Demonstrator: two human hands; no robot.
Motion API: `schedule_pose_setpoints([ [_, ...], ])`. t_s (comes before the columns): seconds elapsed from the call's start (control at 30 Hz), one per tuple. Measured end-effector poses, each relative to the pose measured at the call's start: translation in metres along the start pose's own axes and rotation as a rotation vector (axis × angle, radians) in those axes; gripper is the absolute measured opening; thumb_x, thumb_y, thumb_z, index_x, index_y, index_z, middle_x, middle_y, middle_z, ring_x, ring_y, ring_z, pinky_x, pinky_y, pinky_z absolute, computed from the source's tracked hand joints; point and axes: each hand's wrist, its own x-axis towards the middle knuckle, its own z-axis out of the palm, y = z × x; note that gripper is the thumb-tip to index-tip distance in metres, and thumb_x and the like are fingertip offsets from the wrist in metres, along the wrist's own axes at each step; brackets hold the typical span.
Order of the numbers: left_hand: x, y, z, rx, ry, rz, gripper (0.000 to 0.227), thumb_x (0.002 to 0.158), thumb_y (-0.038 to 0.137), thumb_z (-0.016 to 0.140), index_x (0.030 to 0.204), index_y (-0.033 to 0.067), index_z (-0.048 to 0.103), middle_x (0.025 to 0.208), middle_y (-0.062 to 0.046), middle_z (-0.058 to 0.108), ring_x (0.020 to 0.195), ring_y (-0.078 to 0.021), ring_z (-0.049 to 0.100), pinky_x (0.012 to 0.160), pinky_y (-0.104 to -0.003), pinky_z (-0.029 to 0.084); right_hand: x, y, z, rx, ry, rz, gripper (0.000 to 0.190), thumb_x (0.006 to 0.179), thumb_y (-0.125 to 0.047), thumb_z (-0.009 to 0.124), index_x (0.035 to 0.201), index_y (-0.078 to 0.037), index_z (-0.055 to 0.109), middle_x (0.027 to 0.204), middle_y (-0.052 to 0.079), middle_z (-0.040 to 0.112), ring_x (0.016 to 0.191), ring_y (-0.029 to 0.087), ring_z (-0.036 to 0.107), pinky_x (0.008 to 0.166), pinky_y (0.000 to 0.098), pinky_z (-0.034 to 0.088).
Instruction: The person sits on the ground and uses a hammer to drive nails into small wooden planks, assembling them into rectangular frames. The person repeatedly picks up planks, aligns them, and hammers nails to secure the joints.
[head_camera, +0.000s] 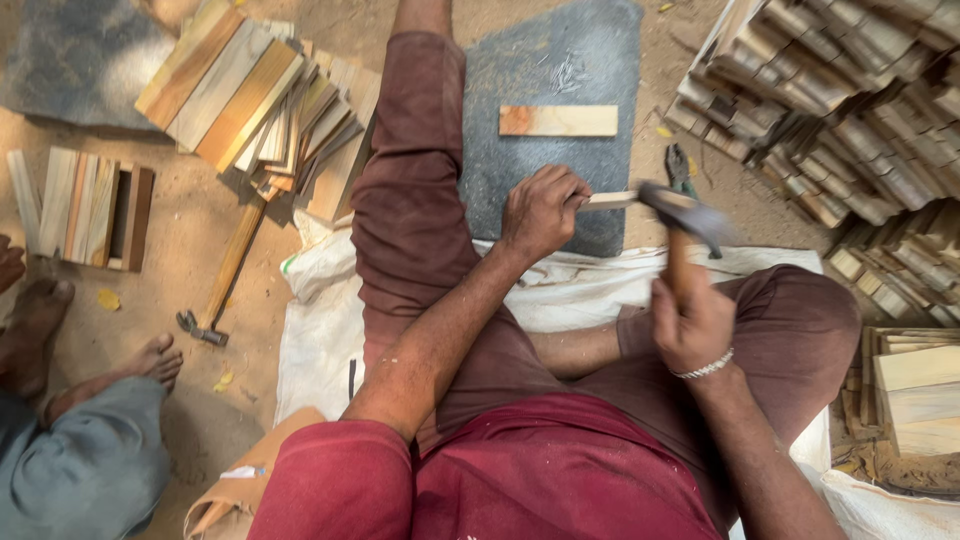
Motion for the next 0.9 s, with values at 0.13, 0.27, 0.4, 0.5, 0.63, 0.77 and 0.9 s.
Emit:
schedule_pose_setpoints([
  [0.13,0.007,0.001,0.0,0.001,-0.034,-0.037,0.003,0.088,0.007,0.071,0.088,0.0099,0.07,0.087,-0.002,0.066,0.086,-0.0194,0.067,0.076,-0.04,0.052,0.003,0.009,-0.002,-0.293,-0.259,0.236,0.027,0.104,-0.028,0.072,0.103,-0.003,0.061,0.067,0.02,0.067,0.062,0.041,0.068,0.059,0.0496,0.052],
  [0.27,-0.002,-0.004,0.002,0.0,-0.021,-0.041,0.004,0.088,0.006,0.07,0.086,0.0092,0.069,0.084,-0.003,0.065,0.085,-0.0211,0.066,0.077,-0.042,0.052,-0.007,0.016,0.008,0.124,0.071,0.046,0.023,0.106,-0.024,0.062,0.114,-0.003,0.06,0.077,0.021,0.066,0.067,0.037,0.07,0.06,0.0446,0.053],
  [0.4,0.01,0.0,0.0,-0.02,0.007,-0.02,0.004,0.087,0.009,0.072,0.087,0.0089,0.069,0.086,-0.004,0.066,0.088,-0.024,0.067,0.078,-0.043,0.053,0.005,0.017,0.009,-0.18,-0.131,0.083,0.028,0.103,-0.028,0.067,0.106,0.0,0.061,0.072,0.022,0.066,0.064,0.041,0.066,0.058,0.0475,0.05],
  [0.5,0.007,0.001,-0.006,-0.003,-0.009,0.029,0.008,0.087,0.012,0.074,0.092,0.0091,0.068,0.089,-0.005,0.067,0.09,-0.0258,0.067,0.079,-0.043,0.054,0.007,0.015,0.001,-0.151,-0.112,0.222,0.025,0.102,-0.026,0.068,0.101,-0.002,0.063,0.067,0.02,0.065,0.058,0.039,0.064,0.054,0.0463,0.048],
  [0.63,0.006,-0.007,-0.006,-0.009,-0.136,-0.054,0.037,0.082,0.009,0.076,0.115,0.009,0.06,0.097,-0.007,0.07,0.096,-0.0275,0.07,0.081,-0.044,0.055,-0.014,0.019,-0.02,0.515,0.288,0.249,0.025,0.105,-0.027,0.057,0.105,-0.002,0.057,0.061,0.015,0.059,0.046,0.031,0.055,0.043,0.0377,0.045],
  [0.77,0.012,-0.005,-0.003,0.034,-0.194,-0.171,0.049,0.083,0.005,0.078,0.125,0.0117,0.053,0.1,-0.008,0.074,0.101,-0.0294,0.072,0.086,-0.046,0.056,-0.01,0.024,0.002,0.113,0.165,-0.038,0.014,0.104,-0.017,0.056,0.105,-0.004,0.058,0.074,0.017,0.061,0.062,0.032,0.062,0.057,0.0401,0.05],
  [0.9,0.007,-0.004,-0.001,0.031,-0.216,-0.212,0.041,0.084,0.004,0.076,0.118,0.0121,0.055,0.099,-0.009,0.074,0.098,-0.0299,0.073,0.082,-0.047,0.056,-0.003,0.027,0.024,-0.283,-0.201,0.121,0.028,0.102,-0.028,0.069,0.101,-0.002,0.059,0.071,0.021,0.068,0.067,0.042,0.067,0.06,0.0515,0.051],
])
